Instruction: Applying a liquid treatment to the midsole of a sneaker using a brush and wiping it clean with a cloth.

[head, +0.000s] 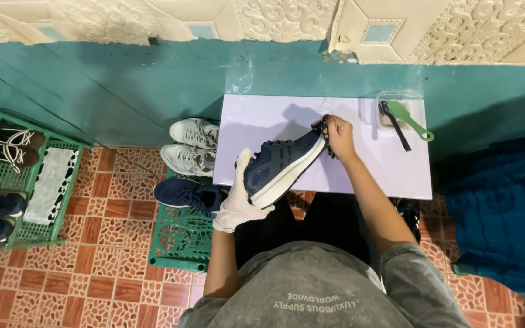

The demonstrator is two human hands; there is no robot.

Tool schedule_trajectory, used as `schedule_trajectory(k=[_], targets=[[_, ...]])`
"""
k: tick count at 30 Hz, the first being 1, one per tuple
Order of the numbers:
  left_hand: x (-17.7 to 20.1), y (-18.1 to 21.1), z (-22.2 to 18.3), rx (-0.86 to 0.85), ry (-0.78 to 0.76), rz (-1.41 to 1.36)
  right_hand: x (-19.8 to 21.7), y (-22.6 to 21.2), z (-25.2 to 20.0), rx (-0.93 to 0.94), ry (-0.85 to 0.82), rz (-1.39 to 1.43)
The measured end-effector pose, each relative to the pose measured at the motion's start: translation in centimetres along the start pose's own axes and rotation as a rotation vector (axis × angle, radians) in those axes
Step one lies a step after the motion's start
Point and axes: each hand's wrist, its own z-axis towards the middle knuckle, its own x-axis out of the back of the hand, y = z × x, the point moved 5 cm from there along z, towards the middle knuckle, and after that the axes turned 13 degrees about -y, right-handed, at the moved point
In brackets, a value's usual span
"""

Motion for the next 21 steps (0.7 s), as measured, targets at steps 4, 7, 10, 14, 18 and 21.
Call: schedule_trajectory(k=[4,7,10,14,18,21], targets=[[-0.2,-0.4,0.1,0.003,0.004,-0.008,1.6,-1.9,0.7,-0.038,-0.109,-0.314],[-0.8,-0.6,0.0,-0.006,-0.003,-0.004,0.1,-5.0,-0.3,0.144,-0.056,-0.112],[-1.3,-1.0,-0.3,0.002,-0.019,-0.008,-4.0,-13.5,-1.8,0.301,-0.226,0.133],[-2.5,-1.1,-0.3,0.011,-0.037,-0.006,-6.9,-14.8,-2.4,0.295,-0.424,-0.124],[-3.3,-0.5,-0.4,0.000,-0.090,0.014,-5.8,-11.1,-1.6,-0.243,-0.459,-0.347],[-3.1,2.4,-0.3,-0.023,-0.133,0.060,-4.5,-8.4,-1.1,-0.358,-0.431,-0.544]])
